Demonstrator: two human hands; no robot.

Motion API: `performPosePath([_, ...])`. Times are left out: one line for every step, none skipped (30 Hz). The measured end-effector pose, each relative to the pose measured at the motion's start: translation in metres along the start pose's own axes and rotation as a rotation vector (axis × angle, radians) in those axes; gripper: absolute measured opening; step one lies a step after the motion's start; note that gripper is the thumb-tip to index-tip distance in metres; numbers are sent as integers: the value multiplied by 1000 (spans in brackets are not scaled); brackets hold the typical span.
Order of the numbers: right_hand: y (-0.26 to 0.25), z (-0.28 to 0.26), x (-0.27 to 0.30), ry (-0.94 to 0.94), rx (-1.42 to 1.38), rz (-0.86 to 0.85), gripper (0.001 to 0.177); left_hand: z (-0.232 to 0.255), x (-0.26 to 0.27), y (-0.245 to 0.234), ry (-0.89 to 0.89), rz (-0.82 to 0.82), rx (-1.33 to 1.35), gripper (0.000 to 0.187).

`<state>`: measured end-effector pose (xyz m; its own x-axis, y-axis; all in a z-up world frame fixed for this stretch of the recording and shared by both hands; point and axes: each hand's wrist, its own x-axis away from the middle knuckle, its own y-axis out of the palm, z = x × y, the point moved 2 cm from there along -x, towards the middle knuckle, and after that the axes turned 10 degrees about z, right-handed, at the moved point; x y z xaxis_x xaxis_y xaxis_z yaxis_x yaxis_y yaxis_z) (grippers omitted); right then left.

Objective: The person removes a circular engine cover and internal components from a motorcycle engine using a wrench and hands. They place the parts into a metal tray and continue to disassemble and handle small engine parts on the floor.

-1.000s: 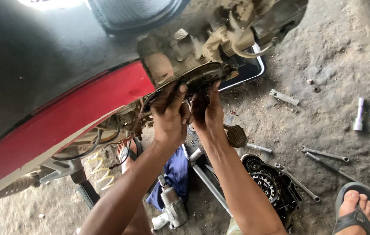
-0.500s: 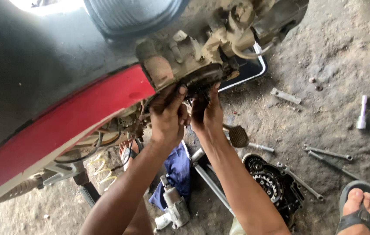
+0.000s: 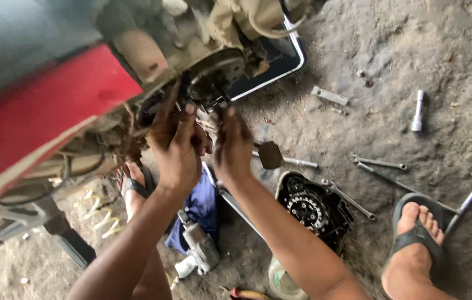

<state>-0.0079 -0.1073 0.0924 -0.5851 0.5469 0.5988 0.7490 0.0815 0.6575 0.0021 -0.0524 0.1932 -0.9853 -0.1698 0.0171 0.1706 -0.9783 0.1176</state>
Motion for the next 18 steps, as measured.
performPosePath([-7, 1, 13, 10, 8, -1, 22, -2, 5, -5, -3, 12, -3, 38])
performPosePath([-13, 2, 27, -4, 138, -57, 21, -4, 10, -10, 18, -50, -4, 36])
performPosePath([-19, 3, 41, -21, 267, -116, 19, -5, 15, -13, 40, -115, -2, 35])
performPosePath([-24, 3, 54, -14, 274, -118, 19, -1, 19, -21, 38, -105, -3, 35])
performPosePath([-31, -1, 65, -48, 407, -164, 18, -1, 24, -24, 29, -118, -57, 32])
performPosePath([-39, -6, 75, -79, 541, -209, 17, -1, 30, -26, 22, -133, -111, 30])
performPosePath([-44, -15, 83, -107, 554, -174, 17, 2, 35, -34, -6, -163, -89, 30])
performPosePath([-46, -25, 92, -146, 696, -316, 13, 5, 40, -42, 7, -202, -364, 30])
performPosePath([-46, -33, 100, -189, 839, -461, 14, 8, 41, -49, 39, -246, -631, 31])
performPosePath([-49, -54, 104, -221, 855, -426, 14, 6, 50, -47, 31, -284, -602, 31])
performPosePath([-47, -69, 112, -176, 993, -621, 14, 6, 55, -48, -96, -273, -463, 12])
performPosePath([-45, -83, 121, -125, 1130, -815, 16, 5, 61, -49, -226, -264, -326, 28])
performPosePath([-46, -97, 118, -139, 1139, -797, 16, 4, 66, -47, -229, -283, -315, 28])
performPosePath([-48, -106, 119, -71, 1309, -993, 28, 7, 69, -46, -68, -320, -245, 13])
performPosePath([-51, -113, 122, 17, 1473, -1200, 44, 10, 74, -49, 93, -340, -177, 16])
performPosePath([-50, -128, 119, 14, 1481, -1190, 44, 8, 77, -49, 90, -346, -169, 16])
performPosePath([-51, -139, 119, 128, 1690, -1347, 35, 9, 79, -52, 54, -338, -159, 22])
performPosePath([-51, -151, 120, 251, 1896, -1502, 26, 11, 80, -56, 18, -330, -149, 28])
